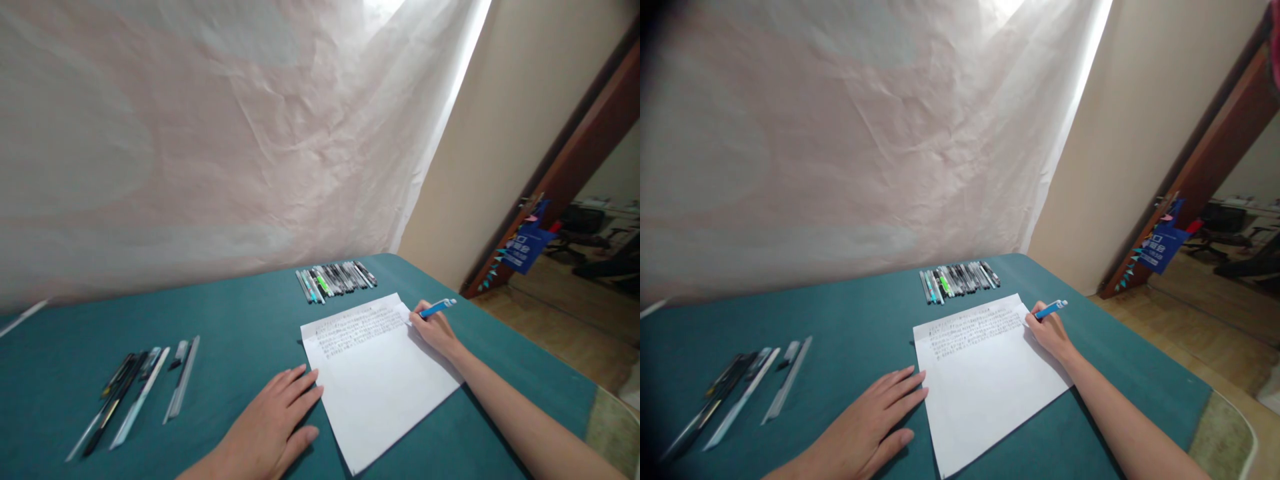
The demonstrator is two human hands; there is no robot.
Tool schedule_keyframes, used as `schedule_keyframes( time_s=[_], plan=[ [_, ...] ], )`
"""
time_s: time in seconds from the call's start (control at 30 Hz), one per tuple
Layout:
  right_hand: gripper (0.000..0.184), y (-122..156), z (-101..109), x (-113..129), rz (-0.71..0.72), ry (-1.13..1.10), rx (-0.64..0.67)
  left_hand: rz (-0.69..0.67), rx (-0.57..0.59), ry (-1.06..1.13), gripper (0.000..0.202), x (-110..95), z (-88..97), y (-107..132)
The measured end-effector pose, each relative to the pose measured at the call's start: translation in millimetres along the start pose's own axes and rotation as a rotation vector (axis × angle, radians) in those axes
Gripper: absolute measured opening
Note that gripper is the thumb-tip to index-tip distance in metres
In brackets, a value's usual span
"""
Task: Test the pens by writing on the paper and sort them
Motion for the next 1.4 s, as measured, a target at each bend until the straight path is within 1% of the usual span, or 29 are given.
schedule_keyframes(
  time_s=[0.13, 0.27, 0.4, 0.57, 0.7, 0.8, 0.93, 1.07, 1.27, 1.4],
  plan=[
    [0.014, 0.6, 0.7, 2.0, 0.007, -0.005, 0.011, -0.026, -0.035, 0.010, 0.046, 0.6, -0.1, 0.2],
    [0.014, 0.9, 1.8, 4.2, 0.015, -0.011, 0.025, -0.017, -0.021, 0.002, 0.047, 1.0, -1.0, 0.7],
    [0.013, 0.7, 2.7, 4.6, 0.010, -0.012, 0.018, -0.027, -0.036, 0.014, 0.047, 0.3, -0.2, 0.9],
    [0.012, 1.5, 3.0, 5.4, 0.015, -0.023, 0.020, -0.005, -0.004, -0.006, 0.046, 1.2, -1.7, 1.2],
    [0.012, 1.5, 3.1, 6.1, 0.015, -0.029, 0.021, -0.016, -0.033, 0.010, 0.046, 1.2, -1.1, 1.3],
    [0.012, 0.8, 3.0, 6.4, 0.017, -0.032, 0.017, -0.019, -0.026, 0.002, 0.046, 0.8, -1.1, 1.0],
    [0.010, 0.6, 3.0, 6.9, 0.023, -0.041, 0.017, -0.027, -0.046, 0.017, 0.046, 0.6, -0.8, 1.3],
    [0.011, 1.3, 3.4, 7.3, 0.017, -0.045, 0.013, -0.018, -0.029, 0.013, 0.047, 1.8, -2.4, 2.0],
    [0.012, 1.3, 2.8, 7.2, 0.007, -0.051, 0.009, -0.034, -0.057, 0.031, 0.046, 1.7, -0.9, 1.9],
    [0.011, 1.5, 2.9, 4.7, -0.011, -0.048, -0.015, -0.024, -0.037, 0.023, 0.046, 1.0, -0.6, 1.8]
  ],
)
Point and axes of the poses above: each hand's wrist, its own y-axis away from the middle knuckle, its own z-axis out of the back of the hand, x = y × z, the point moved 3 cm from there along -y, towards the middle knuckle, and after that the axes turned 7 degrees about z, right-handed, at the moved point
